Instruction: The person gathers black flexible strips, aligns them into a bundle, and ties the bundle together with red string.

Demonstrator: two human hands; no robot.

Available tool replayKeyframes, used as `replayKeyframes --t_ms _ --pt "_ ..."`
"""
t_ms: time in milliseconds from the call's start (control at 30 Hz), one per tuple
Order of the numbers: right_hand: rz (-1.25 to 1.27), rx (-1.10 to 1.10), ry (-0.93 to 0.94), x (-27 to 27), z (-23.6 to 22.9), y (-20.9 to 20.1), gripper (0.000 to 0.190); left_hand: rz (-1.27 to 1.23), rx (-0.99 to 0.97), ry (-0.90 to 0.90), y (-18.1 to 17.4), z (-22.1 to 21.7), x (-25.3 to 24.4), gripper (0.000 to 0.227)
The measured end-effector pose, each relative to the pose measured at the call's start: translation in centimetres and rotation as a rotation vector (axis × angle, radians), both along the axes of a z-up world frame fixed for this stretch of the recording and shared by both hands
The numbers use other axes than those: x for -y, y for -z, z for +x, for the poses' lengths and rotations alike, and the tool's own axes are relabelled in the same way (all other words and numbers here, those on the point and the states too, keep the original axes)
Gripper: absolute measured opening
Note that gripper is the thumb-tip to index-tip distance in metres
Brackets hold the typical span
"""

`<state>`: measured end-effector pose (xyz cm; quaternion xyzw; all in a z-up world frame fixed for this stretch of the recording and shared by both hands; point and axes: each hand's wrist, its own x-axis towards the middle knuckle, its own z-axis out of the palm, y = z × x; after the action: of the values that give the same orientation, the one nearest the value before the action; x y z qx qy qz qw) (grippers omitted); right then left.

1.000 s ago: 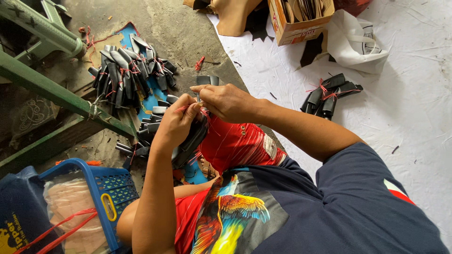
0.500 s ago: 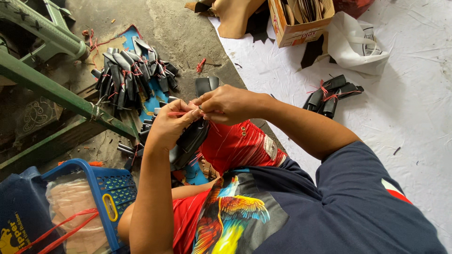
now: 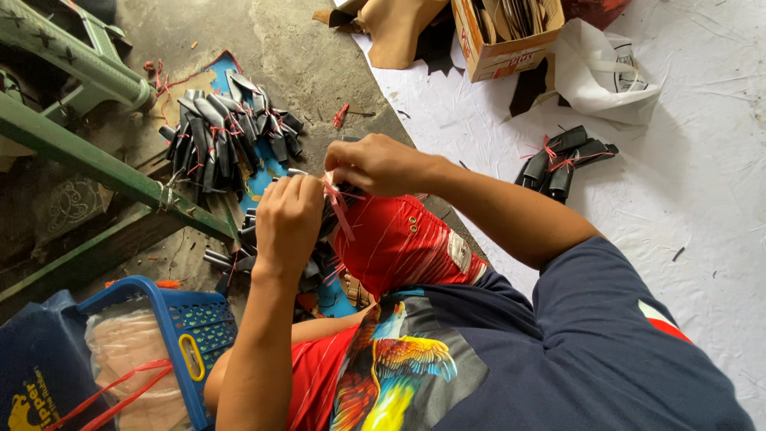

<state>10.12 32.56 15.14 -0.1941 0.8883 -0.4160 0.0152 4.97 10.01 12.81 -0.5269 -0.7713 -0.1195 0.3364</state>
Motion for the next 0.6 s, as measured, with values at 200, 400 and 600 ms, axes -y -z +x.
replayKeyframes --t_ms 200,400,600 --pt "0.054 -0.188 0.135 1.3 0.6 1.7 0.02 0.093 -0.023 -0.008 1.6 1.3 -0.1 0.022" --pt "-0.023 -0.14 0.306 2.3 0.0 4.0 0.007 0.155 -0.022 0.041 1.4 1.6 -0.2 0.006" --pt "-0.196 -0.09 0.261 1.3 0.6 2.8 0.009 0.124 0.023 -0.001 1.3 1.9 -0.4 0.013"
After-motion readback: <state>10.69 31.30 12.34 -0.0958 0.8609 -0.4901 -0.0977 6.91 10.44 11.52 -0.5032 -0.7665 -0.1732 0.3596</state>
